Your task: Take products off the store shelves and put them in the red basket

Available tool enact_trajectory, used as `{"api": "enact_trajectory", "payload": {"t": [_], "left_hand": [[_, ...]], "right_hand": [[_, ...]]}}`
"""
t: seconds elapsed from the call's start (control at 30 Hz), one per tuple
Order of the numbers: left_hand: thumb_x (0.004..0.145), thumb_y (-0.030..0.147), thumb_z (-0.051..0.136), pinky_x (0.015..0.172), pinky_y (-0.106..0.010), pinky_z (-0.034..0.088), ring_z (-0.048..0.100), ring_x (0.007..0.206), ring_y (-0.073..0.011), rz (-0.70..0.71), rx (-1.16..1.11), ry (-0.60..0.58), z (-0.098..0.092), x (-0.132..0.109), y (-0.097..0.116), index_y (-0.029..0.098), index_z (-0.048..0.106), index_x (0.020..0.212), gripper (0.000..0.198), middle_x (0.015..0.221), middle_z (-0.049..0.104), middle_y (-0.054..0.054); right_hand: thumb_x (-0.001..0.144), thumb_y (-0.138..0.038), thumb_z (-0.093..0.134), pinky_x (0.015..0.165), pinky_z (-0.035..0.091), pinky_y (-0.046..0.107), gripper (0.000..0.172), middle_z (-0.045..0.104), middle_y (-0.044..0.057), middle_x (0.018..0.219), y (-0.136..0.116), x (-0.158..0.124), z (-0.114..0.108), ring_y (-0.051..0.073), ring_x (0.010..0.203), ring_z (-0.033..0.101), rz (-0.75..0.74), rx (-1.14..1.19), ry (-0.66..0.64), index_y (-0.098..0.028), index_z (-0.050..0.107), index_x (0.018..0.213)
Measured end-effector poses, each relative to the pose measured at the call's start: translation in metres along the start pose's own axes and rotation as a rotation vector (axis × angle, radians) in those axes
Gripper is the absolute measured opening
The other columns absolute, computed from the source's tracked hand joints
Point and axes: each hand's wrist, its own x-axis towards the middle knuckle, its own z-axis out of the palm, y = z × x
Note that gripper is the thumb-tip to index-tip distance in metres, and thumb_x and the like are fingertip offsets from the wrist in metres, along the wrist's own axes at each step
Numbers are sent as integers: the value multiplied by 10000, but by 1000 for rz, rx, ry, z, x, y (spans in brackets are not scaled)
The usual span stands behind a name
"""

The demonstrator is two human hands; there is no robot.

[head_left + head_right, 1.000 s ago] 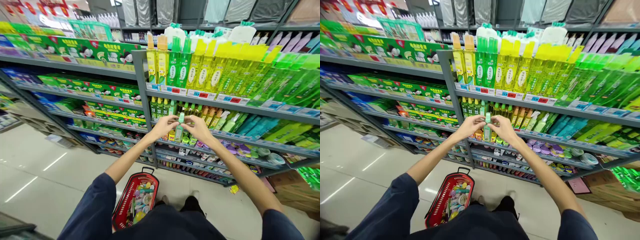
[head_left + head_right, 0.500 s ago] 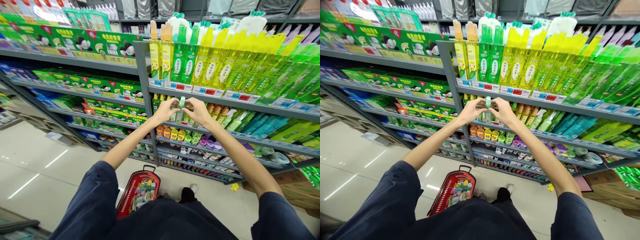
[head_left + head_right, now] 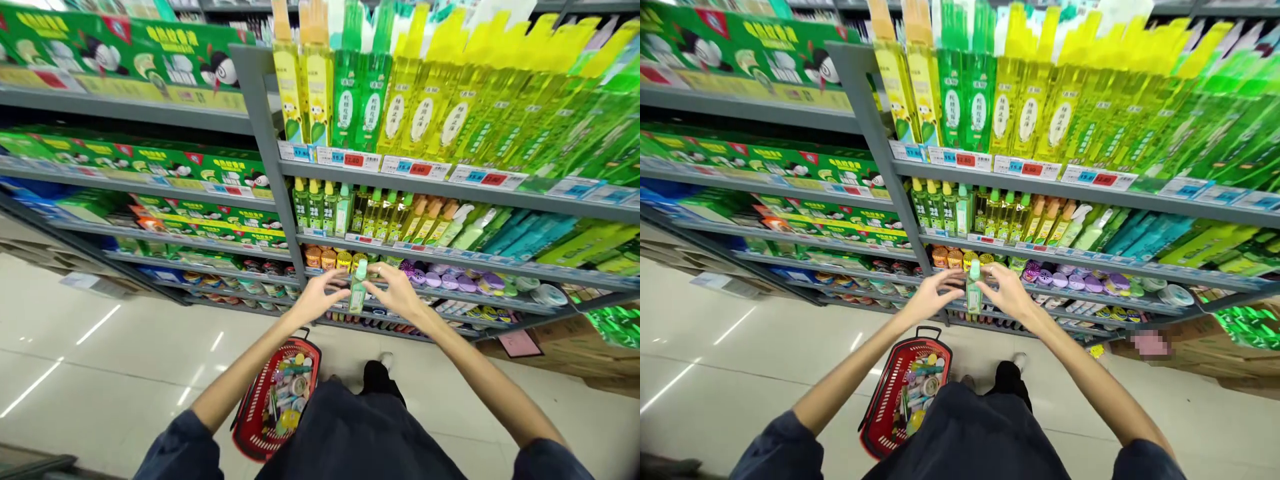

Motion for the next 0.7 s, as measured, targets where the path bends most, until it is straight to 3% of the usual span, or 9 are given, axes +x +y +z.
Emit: {"api": "enact_trajectory", "payload": {"t": [0.1,0.23,0.47,0.7], "left_hand": [[904,414,774,1030,-425,620,766,1121,-260,-30,-54,-5,22,-20,-25,191,672,1352,511,1267,780,-128],[896,427,787,1003,-399,624,771,1078,-248,-53,-102,38,27,-26,-39,195,662,1360,534,1257,775,-122],[920,435,758,1026,-427,604,754,1069,-258,26,47,87,17,-22,-39,210,691,1345,485,1267,769,-117],[928,412,746,1054,-445,592,753,1098,-270,50,104,40,14,-21,-36,215,669,1364,485,1297,766,-117]], "right_hand": [[1006,-406,666,940,684,478,269,737,134,1192,6,-21,20,284,1103,744,61,32,-58,-219,706,1195],[1000,-436,672,951,680,476,276,728,138,1212,0,-23,28,291,1136,736,112,55,-69,-234,713,1182],[1005,-415,671,997,645,482,273,743,132,1210,-7,-16,35,287,1149,732,49,13,-70,-237,706,1209],[1007,-389,674,990,651,469,267,737,129,1231,-2,-19,39,273,1147,733,17,26,-78,-239,707,1226]]}}
